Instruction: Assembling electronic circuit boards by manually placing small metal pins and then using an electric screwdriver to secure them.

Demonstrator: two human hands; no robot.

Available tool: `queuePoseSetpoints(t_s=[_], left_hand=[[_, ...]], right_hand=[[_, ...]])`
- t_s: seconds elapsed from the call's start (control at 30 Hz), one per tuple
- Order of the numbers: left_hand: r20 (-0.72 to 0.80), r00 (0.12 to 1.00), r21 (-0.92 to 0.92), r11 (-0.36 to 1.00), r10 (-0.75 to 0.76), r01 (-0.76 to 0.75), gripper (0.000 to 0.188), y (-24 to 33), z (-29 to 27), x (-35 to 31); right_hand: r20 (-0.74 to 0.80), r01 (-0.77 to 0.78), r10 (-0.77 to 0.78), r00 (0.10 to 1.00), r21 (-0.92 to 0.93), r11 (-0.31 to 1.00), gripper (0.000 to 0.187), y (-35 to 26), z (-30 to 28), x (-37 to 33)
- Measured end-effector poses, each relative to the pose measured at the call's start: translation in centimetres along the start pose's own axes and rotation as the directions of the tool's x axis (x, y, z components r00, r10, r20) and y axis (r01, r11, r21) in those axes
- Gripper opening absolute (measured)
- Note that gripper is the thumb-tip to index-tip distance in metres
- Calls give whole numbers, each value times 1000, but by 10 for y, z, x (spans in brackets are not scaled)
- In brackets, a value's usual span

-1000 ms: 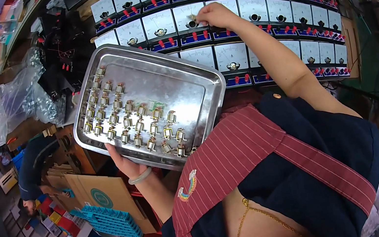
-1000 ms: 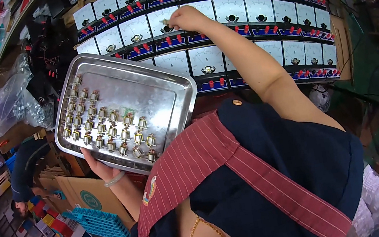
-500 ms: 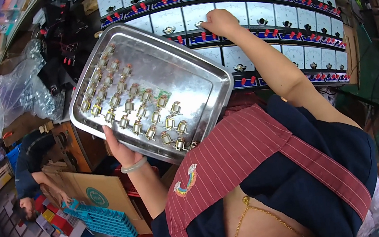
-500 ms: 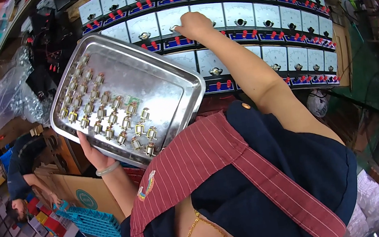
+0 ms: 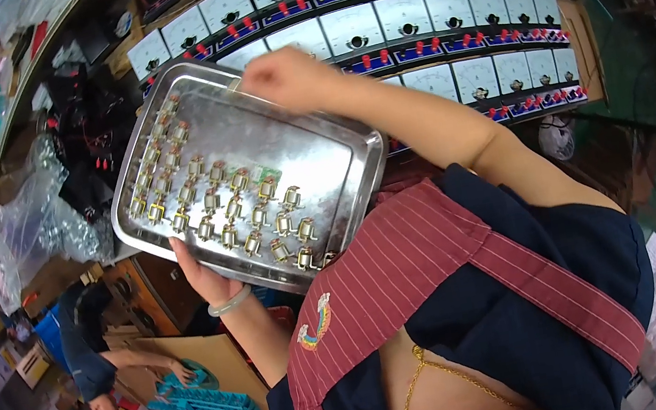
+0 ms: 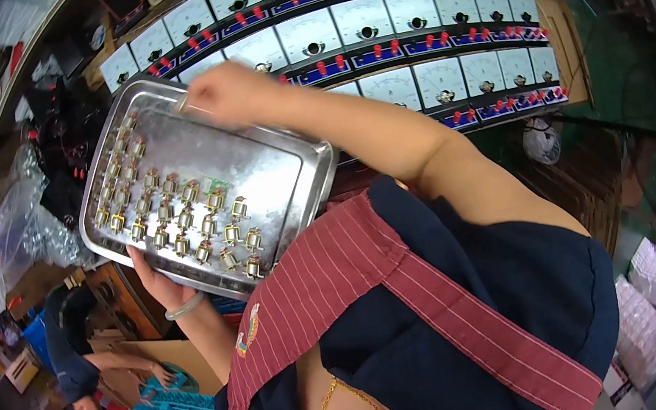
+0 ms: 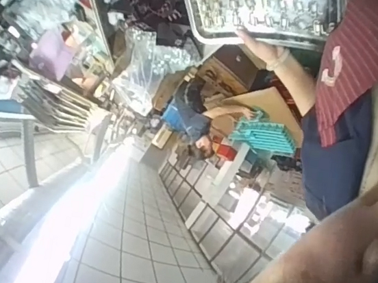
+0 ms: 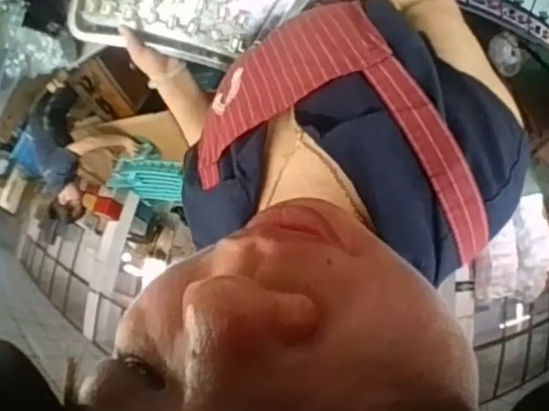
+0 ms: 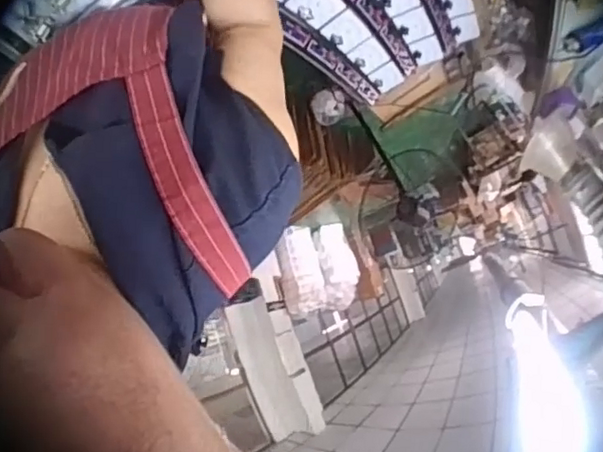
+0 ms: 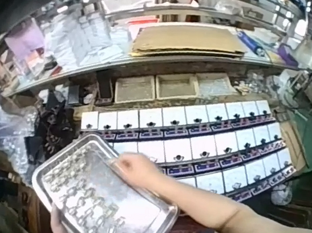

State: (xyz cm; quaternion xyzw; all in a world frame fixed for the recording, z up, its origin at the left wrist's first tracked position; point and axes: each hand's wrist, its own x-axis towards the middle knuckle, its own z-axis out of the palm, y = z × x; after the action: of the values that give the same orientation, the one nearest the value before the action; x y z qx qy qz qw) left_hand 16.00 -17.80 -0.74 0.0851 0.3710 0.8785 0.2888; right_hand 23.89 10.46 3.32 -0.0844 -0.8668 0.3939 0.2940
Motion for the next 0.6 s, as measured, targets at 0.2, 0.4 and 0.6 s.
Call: queuePoseSetpoints(t_s=[0.2,0.4,0.6], left_hand=[[-23,999,26,999,-28,29,50,-1,10,8],[-22,999,70,997,-26,27,50,-7,30,11],[10,999,70,997,-31,30,49,-2,44,12]], right_hand=[[-62,-507,515,855,-316,802,18,128,-139,-42],[90,-486,544,834,-346,803,17,135,-138,-50],[23,-372,438,899,-489,789,24,138,-141,-49]])
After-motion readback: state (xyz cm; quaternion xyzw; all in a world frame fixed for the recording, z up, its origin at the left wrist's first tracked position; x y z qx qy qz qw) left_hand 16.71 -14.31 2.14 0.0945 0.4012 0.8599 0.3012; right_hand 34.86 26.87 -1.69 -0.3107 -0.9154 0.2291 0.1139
